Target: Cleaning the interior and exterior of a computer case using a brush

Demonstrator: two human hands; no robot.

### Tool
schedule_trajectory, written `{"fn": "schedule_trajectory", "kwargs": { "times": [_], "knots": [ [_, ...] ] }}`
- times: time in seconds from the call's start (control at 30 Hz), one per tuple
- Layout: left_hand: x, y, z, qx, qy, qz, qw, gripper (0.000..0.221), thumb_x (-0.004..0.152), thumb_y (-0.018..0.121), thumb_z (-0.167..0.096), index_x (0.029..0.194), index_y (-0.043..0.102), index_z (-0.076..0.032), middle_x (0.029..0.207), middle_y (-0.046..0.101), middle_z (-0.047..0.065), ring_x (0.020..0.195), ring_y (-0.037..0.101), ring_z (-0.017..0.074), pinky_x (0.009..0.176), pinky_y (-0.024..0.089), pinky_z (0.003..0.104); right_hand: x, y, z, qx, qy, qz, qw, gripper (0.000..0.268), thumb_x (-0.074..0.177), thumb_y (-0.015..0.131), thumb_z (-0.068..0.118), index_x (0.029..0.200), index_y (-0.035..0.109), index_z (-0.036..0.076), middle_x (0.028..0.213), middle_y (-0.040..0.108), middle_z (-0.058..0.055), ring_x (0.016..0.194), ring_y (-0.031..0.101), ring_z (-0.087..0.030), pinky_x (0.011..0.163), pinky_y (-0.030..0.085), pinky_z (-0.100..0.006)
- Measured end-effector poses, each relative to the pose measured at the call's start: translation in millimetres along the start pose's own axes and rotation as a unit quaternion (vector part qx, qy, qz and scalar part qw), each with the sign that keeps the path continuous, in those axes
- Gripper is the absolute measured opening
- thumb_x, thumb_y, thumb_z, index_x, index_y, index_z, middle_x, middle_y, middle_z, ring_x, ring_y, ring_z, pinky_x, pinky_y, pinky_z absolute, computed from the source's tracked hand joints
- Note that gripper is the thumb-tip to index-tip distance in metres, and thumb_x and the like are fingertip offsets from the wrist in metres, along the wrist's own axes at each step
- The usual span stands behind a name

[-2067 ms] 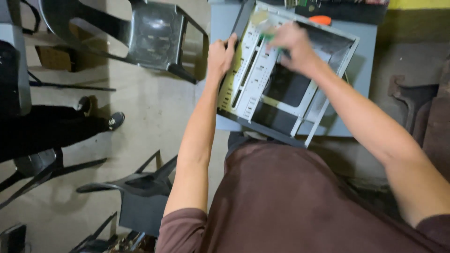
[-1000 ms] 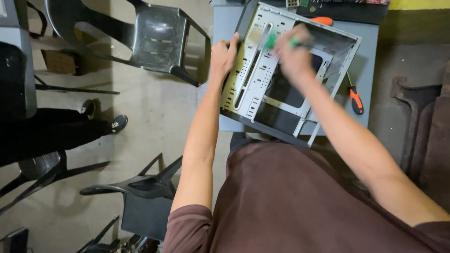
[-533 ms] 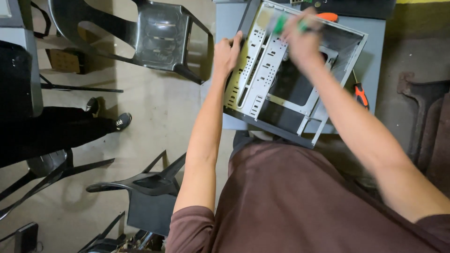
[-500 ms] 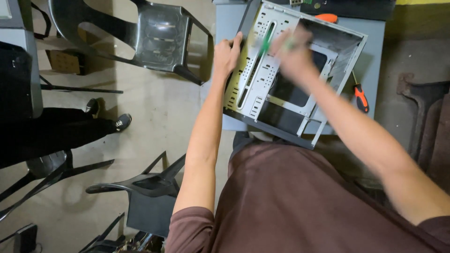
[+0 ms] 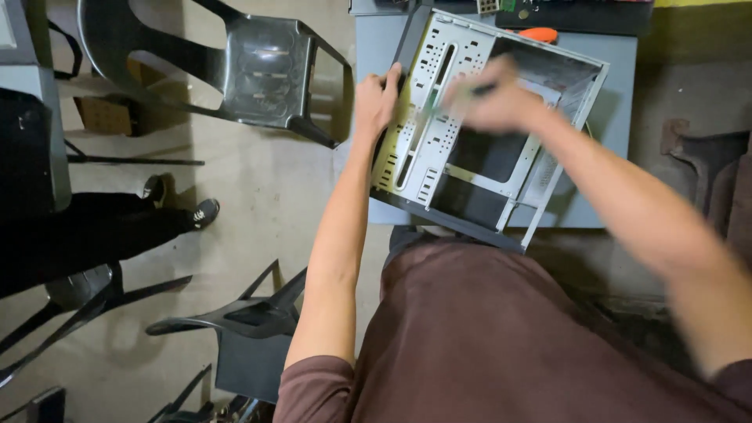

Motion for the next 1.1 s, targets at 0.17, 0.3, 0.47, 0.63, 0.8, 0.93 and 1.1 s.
{"fn": "schedule_trajectory", "kwargs": {
  "times": [0.17,0.3,0.47,0.63,0.8,0.93,1.1],
  "knots": [
    [-1.1,3.5,1.0,0.011,0.001,0.014,1.0,0.066,0.106,0.044,-0.066,0.063,0.027,-0.019,0.057,0.033,-0.004,0.055,0.032,0.0133,0.058,0.032,0.037,-19.1,24.8,22.4,-0.034,0.081,0.118,0.989,0.015,0.101,0.075,0.031,0.113,0.084,0.029,0.096,0.082,0.004,0.074,0.06,-0.012,0.081,0.054,-0.034],
    [-8.6,1.7,-6.3,0.024,-0.037,0.022,0.999,0.069,0.103,0.044,-0.065,0.062,0.036,-0.01,0.078,0.059,0.013,0.072,0.052,0.0251,0.077,0.044,0.042,-5.1,-36.4,-13.9,0.01,-0.025,-0.136,0.99,0.011,0.111,0.074,0.016,0.113,0.084,0.019,0.088,0.08,0.001,0.066,0.067,-0.011,0.061,0.058,-0.028],
    [-4.1,0.3,-1.0,0.054,0.002,0.017,0.998,0.069,0.107,0.047,-0.066,0.071,0.023,-0.013,0.068,0.03,0.002,0.065,0.036,0.0196,0.066,0.031,0.043,-29.0,-17.0,-1.0,0.004,-0.102,-0.096,0.99,0.011,0.096,0.088,0.025,0.104,0.087,0.019,0.105,0.085,0.002,0.101,0.078,-0.01,0.098,0.058,-0.029],
    [-8.9,-5.6,-12.4,0.039,0.01,0.03,0.999,0.066,0.105,0.044,-0.068,0.074,0.037,-0.01,0.08,0.044,0.009,0.074,0.043,0.0233,0.073,0.036,0.041,-41.0,-23.7,21.3,-0.029,-0.114,-0.131,0.984,0.012,0.101,0.071,0.01,0.102,0.083,0.014,0.089,0.076,0.001,0.072,0.058,-0.012,0.065,0.043,-0.029],
    [-18.4,-8.2,-20.9,0.011,0.023,0.024,0.999,0.062,0.11,0.046,-0.058,0.074,0.021,-0.015,0.069,0.027,-0.001,0.074,0.03,0.0174,0.072,0.029,0.037,-11.0,-30.5,-220.0,0.799,0.055,-0.035,0.598,0.01,0.104,0.063,0.01,0.104,0.073,0.01,0.095,0.063,0.004,0.099,0.069,-0.002,0.088,0.054,-0.013],
    [-38.2,-34.8,-12.8,0.039,0.025,-0.024,0.999,0.067,0.102,0.057,-0.057,0.136,0.076,-0.002,0.103,0.07,0.01,0.101,0.069,0.0249,0.095,0.051,0.039,-181.0,-140.0,-136.1,0.03,-0.004,-0.534,0.845,0.038,0.138,0.066,0.039,0.109,0.065,0.014,0.104,0.071,-0.002,0.099,0.071,-0.02,0.093,0.055,-0.041],
    [-123.9,-73.3,68.8,-0.102,-0.164,-0.064,0.979,0.057,0.097,0.065,-0.044,0.144,0.073,-0.012,0.152,0.07,0.008,0.142,0.063,0.0215,0.123,0.042,0.036,-271.6,-100.4,-87.4,-0.005,0.046,-0.525,0.85,0.05,0.149,0.056,0.028,0.108,0.071,0.004,0.079,0.061,-0.006,0.077,0.062,-0.02,0.102,0.057,-0.04]
  ]
}}
Point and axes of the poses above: each hand's wrist, its own x-axis towards the middle knuckle, its own y-axis out of the palm, z = x × y, the point moved 9 cm from there along x, towards the middle knuckle
